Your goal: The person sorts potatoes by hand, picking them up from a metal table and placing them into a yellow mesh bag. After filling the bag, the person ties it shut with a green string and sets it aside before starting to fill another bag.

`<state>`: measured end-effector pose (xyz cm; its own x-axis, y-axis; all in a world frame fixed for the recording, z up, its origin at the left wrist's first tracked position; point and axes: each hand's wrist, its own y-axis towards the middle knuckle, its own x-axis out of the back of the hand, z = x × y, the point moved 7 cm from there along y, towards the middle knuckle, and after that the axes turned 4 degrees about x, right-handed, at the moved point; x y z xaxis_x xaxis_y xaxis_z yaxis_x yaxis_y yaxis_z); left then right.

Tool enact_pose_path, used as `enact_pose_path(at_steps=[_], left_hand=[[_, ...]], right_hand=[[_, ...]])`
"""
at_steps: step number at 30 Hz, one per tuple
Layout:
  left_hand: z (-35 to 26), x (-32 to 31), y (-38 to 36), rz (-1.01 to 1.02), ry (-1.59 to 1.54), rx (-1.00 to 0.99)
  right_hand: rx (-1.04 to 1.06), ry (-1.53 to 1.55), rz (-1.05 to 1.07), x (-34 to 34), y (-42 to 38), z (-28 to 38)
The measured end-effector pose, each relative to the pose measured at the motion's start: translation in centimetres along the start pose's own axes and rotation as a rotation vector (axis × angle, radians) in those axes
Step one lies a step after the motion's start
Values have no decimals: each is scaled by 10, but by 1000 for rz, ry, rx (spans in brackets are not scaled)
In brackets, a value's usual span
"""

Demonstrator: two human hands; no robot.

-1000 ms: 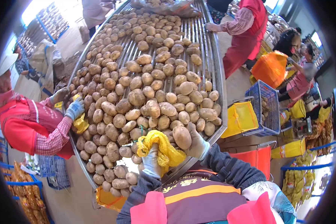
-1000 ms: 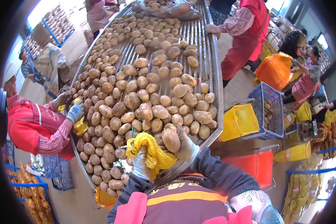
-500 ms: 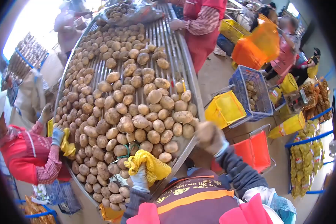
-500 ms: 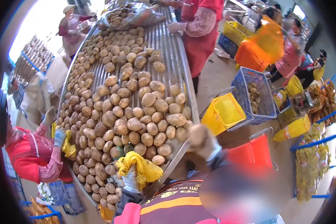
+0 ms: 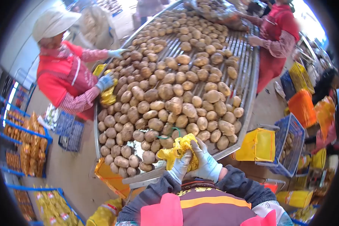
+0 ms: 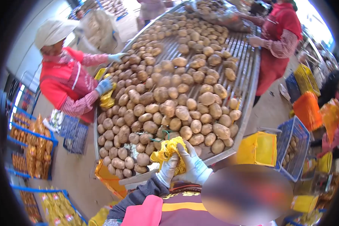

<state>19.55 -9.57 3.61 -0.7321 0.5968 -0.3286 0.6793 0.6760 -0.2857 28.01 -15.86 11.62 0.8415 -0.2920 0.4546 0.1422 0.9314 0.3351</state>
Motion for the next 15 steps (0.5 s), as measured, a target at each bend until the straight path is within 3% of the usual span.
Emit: enact_pose_path(at_steps=[2, 4, 6, 7, 9, 10, 11, 14, 15], left_hand=[[-9, -2, -16, 24, -341, 135], [-8, 12, -29, -33, -263, 67], [7, 35, -42, -93, 43, 106], [8, 50, -44, -153, 115, 9], [-8, 74, -65, -231, 84, 7], [-14, 87, -76, -280, 95, 3], [-5, 109, -88, -379, 113, -39], [8, 174, -122, -615, 226, -62], [14, 202, -131, -699, 311, -126]], right_hand=[[13, -20, 116, -20, 7, -22], [83, -63, 186, -33, 17, -29], [226, -136, 171, -29, 36, -20], [108, -67, 141, -21, 49, -23], [190, -335, 86, -1, 64, -27], [406, -666, 50, 10, 64, -26], [416, -778, 42, 18, 65, -30], [301, -1081, 168, 22, 57, -84], [129, -1039, 258, 23, 46, -128]])
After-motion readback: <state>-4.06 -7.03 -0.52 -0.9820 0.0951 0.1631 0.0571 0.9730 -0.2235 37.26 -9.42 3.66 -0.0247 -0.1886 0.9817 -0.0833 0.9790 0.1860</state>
